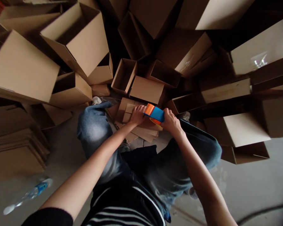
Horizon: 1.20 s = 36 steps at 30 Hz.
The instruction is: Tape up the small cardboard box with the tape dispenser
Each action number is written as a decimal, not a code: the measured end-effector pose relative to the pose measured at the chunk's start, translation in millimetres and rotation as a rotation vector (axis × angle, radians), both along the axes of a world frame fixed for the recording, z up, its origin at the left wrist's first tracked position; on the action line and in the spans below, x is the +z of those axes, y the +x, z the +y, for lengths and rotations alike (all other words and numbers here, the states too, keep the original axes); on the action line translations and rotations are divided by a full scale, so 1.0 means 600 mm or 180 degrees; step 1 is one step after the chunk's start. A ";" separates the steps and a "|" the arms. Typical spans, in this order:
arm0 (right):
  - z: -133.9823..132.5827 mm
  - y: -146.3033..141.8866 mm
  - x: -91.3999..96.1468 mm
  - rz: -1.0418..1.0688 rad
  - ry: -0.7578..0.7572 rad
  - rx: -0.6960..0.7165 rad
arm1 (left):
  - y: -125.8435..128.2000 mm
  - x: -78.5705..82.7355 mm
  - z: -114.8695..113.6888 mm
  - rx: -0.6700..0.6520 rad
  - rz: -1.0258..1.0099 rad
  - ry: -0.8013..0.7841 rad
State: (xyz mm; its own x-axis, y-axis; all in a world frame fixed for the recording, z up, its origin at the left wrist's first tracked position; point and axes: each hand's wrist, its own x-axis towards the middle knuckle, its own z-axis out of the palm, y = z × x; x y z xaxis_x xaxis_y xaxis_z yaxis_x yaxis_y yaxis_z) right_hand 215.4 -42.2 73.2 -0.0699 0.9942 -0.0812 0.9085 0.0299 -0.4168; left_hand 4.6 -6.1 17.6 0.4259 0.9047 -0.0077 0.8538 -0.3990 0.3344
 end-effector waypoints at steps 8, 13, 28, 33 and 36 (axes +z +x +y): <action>0.016 -0.011 0.009 0.0046 0.0359 0.0489 | -0.003 -0.011 0.008 -0.0103 0.0152 -0.0238; 0.001 0.000 0.006 0.0081 0.0441 0.0414 | -0.026 0.030 0.053 -0.0088 0.0323 -0.0850; 0.000 -0.017 0.009 -0.0073 0.0643 0.0620 | -0.165 0.110 0.115 0.0101 0.1020 -0.2595; 0.000 -0.018 0.010 -0.0119 0.0596 0.0687 | -0.165 0.092 0.139 0.0027 0.0916 -0.3000; -0.001 -0.022 0.008 -0.0071 0.0640 0.0725 | -0.168 0.083 0.158 -0.0120 0.0850 -0.3104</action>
